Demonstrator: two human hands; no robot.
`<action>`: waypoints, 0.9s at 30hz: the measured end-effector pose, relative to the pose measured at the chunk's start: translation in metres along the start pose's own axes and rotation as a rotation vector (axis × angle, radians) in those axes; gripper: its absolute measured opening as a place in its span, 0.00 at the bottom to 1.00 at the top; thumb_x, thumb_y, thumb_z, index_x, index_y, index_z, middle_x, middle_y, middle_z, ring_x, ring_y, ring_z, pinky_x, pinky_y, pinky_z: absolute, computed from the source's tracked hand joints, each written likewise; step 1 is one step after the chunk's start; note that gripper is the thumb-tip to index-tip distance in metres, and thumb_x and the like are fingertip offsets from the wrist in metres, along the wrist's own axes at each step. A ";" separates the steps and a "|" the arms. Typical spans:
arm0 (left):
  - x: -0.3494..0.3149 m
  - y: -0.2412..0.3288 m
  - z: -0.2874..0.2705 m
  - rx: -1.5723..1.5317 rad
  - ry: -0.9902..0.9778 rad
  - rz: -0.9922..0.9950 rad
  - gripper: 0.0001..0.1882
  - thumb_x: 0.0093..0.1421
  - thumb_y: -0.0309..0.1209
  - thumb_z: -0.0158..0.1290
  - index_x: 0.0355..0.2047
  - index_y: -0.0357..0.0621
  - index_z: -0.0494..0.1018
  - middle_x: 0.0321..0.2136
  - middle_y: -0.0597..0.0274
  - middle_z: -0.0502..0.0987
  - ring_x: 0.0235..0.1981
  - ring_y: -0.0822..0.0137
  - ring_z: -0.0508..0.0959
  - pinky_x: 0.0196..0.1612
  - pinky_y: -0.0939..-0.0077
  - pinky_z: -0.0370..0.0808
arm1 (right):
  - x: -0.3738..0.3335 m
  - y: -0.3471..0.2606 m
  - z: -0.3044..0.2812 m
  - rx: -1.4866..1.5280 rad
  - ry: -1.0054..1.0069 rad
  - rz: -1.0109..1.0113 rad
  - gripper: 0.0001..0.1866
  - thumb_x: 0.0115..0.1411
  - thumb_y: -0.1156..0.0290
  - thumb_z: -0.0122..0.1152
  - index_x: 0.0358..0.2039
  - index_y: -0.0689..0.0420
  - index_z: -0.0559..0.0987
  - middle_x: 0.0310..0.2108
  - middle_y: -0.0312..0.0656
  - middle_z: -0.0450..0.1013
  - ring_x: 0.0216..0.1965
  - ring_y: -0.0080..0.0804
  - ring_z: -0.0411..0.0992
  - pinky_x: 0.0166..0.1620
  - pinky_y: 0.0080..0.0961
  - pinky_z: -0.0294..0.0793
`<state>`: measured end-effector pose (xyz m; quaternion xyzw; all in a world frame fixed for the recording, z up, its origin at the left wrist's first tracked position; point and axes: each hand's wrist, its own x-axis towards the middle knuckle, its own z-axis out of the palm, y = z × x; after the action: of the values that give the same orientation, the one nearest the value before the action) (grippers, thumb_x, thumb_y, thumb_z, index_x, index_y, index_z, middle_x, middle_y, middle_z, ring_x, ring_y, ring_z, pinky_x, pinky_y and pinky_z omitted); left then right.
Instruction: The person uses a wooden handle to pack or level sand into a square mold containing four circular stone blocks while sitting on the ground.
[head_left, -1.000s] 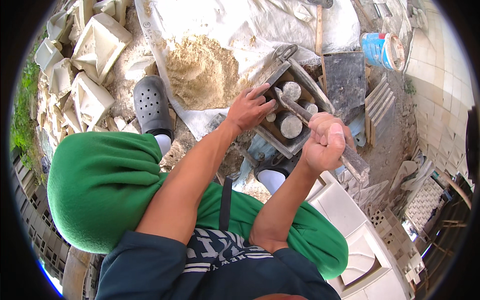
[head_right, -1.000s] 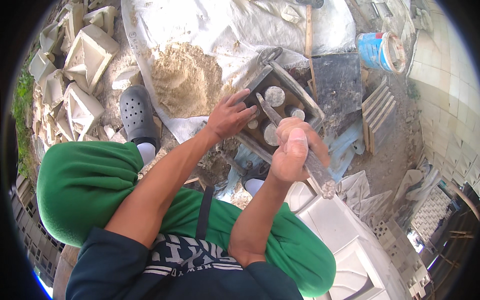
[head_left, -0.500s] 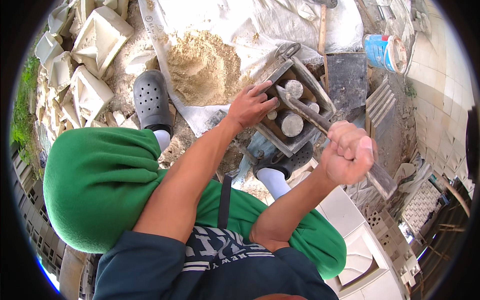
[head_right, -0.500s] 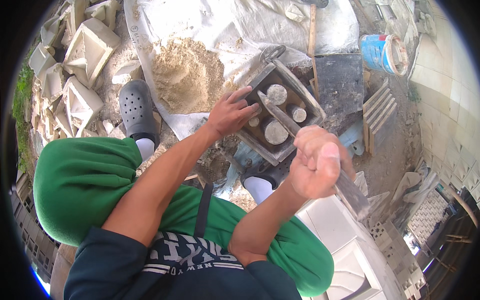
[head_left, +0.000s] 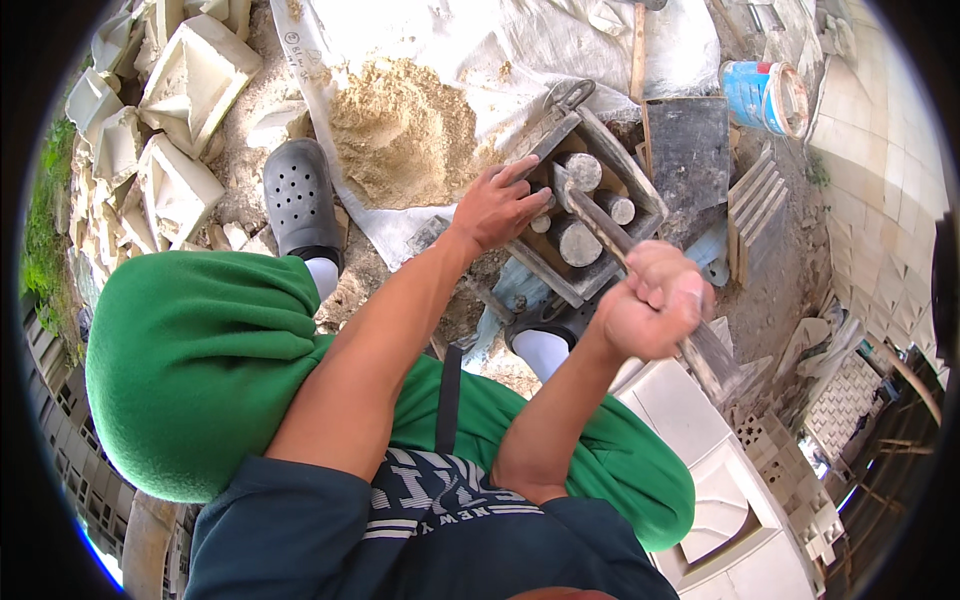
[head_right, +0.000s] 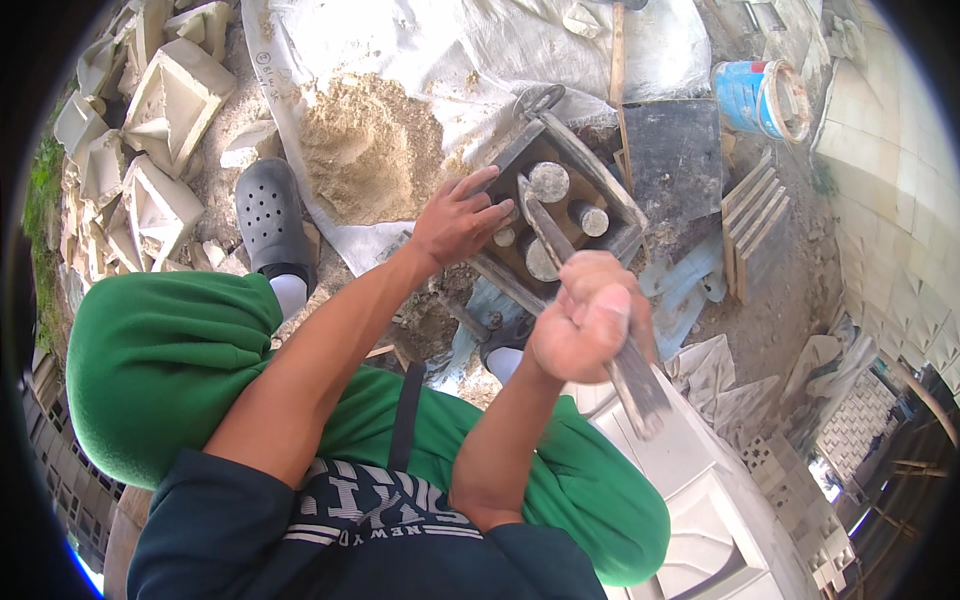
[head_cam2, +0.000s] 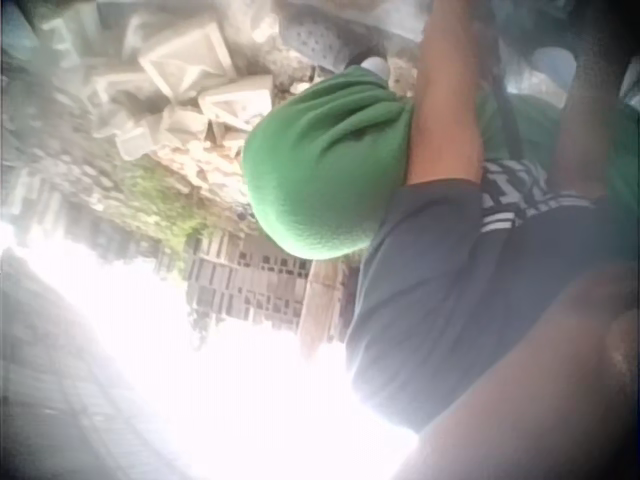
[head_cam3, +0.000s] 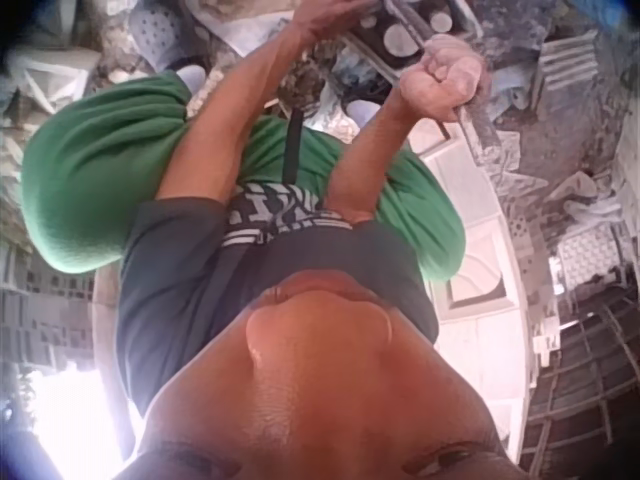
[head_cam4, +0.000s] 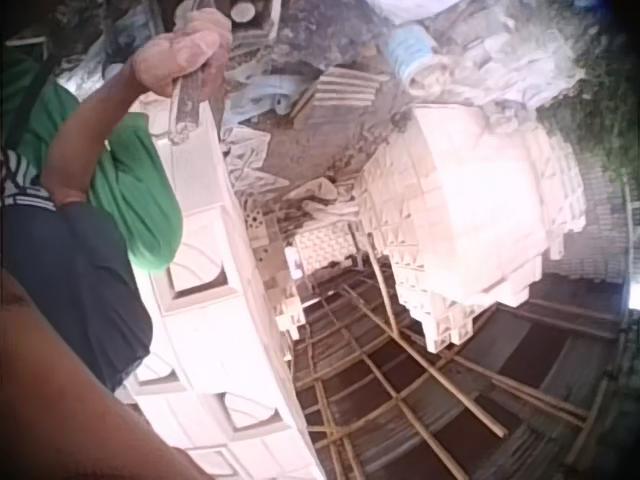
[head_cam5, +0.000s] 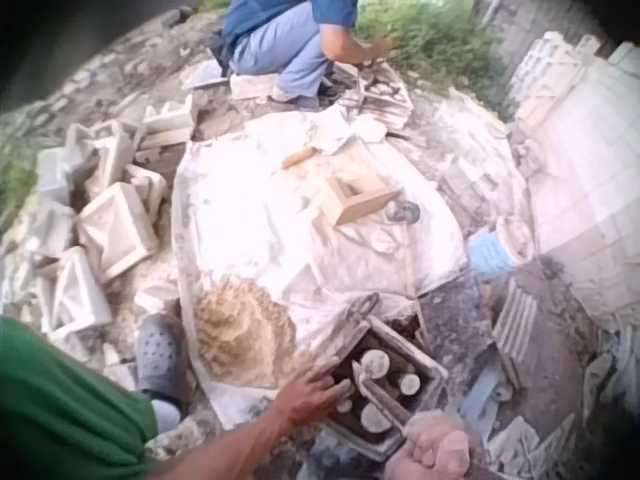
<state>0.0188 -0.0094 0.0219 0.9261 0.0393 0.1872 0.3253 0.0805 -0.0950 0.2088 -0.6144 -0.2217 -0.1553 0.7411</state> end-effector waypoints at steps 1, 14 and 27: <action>0.000 -0.001 0.001 -0.003 0.002 0.008 0.11 0.54 0.35 0.58 0.39 0.54 0.78 0.27 0.68 0.75 0.57 0.63 0.67 0.48 0.65 0.68 | -0.006 0.009 0.006 -0.144 0.005 0.071 0.13 0.53 0.74 0.44 0.12 0.61 0.62 0.11 0.40 0.60 0.12 0.25 0.55 0.19 0.22 0.59; 0.001 0.001 0.005 -0.012 0.023 0.019 0.11 0.54 0.36 0.58 0.38 0.54 0.78 0.25 0.69 0.74 0.56 0.63 0.68 0.48 0.65 0.68 | 0.029 0.019 0.043 -0.097 0.297 0.277 0.15 0.60 0.71 0.50 0.17 0.57 0.62 0.13 0.33 0.58 0.16 0.19 0.56 0.22 0.18 0.55; 0.001 0.001 0.002 0.007 -0.025 0.016 0.12 0.55 0.35 0.58 0.41 0.56 0.78 0.28 0.67 0.77 0.57 0.60 0.68 0.50 0.63 0.68 | 0.046 0.021 0.037 -0.026 0.242 0.268 0.13 0.60 0.72 0.53 0.20 0.57 0.64 0.13 0.32 0.59 0.15 0.17 0.54 0.20 0.18 0.53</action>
<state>0.0201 -0.0111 0.0210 0.9298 0.0285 0.1779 0.3209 0.1253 -0.0528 0.2200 -0.6245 -0.0451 -0.1311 0.7686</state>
